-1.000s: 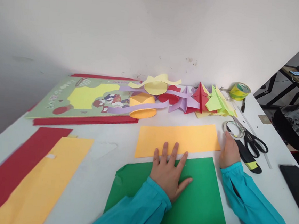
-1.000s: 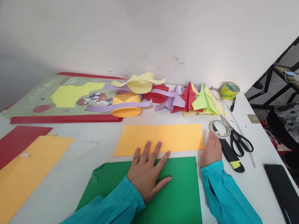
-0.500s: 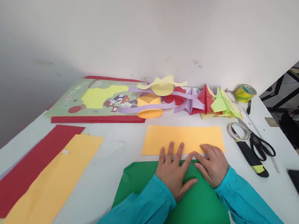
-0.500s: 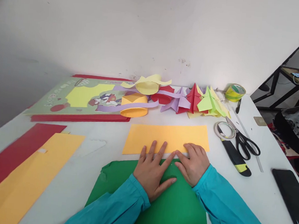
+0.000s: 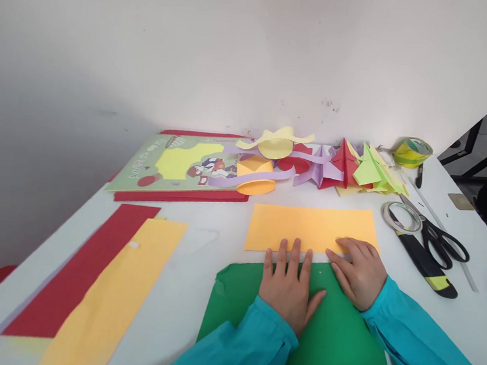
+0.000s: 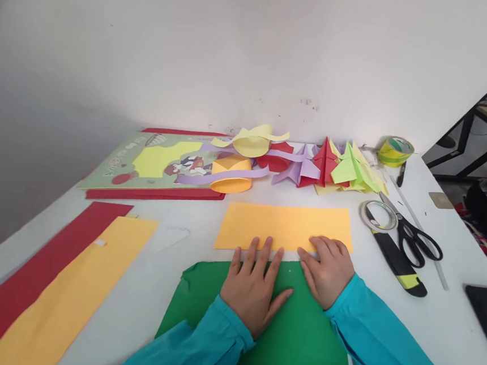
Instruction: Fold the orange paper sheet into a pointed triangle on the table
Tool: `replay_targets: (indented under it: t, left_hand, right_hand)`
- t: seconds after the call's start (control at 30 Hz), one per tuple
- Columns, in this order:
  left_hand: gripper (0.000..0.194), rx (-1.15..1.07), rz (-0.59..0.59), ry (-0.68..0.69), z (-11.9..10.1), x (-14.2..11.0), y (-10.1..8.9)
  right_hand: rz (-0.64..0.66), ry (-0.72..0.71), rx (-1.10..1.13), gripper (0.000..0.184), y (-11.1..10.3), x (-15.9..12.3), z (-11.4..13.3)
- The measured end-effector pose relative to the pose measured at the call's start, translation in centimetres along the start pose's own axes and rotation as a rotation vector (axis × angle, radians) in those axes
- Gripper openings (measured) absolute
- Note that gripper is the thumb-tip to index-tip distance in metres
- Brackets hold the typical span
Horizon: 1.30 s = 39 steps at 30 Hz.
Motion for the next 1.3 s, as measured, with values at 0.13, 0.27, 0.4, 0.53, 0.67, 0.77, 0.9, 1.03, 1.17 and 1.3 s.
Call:
replay_targets:
  t: [0.13, 0.27, 0.4, 0.53, 0.67, 0.77, 0.9, 1.03, 1.17, 1.3]
  left_hand:
    - [0.073, 0.088, 0.044, -0.125, 0.5, -0.1, -0.6]
    - [0.077, 0.176, 0.124, -0.247, 1.2, 0.1, -1.5]
    - [0.081, 0.186, 0.189, -0.279, 1.5, 0.2, -1.9]
    - [0.083, 0.179, 0.226, -0.308, 1.5, 0.1, -2.0]
    - [0.083, 0.183, 0.268, -0.323, 1.6, 0.1, -2.2]
    - [0.078, 0.215, 0.3, -0.33, 1.9, 0.3, -2.6]
    - [0.072, 0.246, 0.316, -0.394, 3.2, 0.5, -2.8]
    - [0.071, 0.24, 0.29, -0.446, 4.5, 0.3, -2.4]
    - [0.072, 0.32, 0.235, -0.435, 4.7, 0.2, -2.0]
    - [0.077, 0.355, 0.088, -0.4, 4.4, 0.5, -2.5]
  right_hand:
    - [-0.006, -0.012, 0.008, 0.025, 0.1, -0.2, -0.2]
    - [-0.008, -0.023, 0.003, 0.026, 0.3, -0.4, -0.3]
    - [0.0, -0.029, 0.005, 0.026, 0.3, -0.4, -0.4]
    - [0.008, -0.04, 0.004, 0.026, 0.2, -0.4, -0.4]
    - [0.01, -0.044, 0.006, 0.026, 0.2, -0.4, -0.5]
    - [0.012, -0.043, 0.006, 0.026, 0.2, -0.4, -0.5]
    - [0.014, -0.041, 0.008, 0.026, 0.1, -0.4, -0.4]
    - [0.011, -0.037, 0.011, 0.026, 0.1, -0.3, -0.4]
    - [0.005, -0.034, 0.021, 0.025, 0.2, -0.4, -0.4]
    - [0.007, -0.01, 0.028, 0.026, 0.3, -0.5, -0.3]
Point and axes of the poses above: each hand's wrist, its own x-axis towards the middle knuckle, its own y-axis out of the palm, z = x × y, the point moved 1 cm from there along x, towards the middle knuckle, and after that the axes turned 7 degrees about x, right-handed, at the moved point
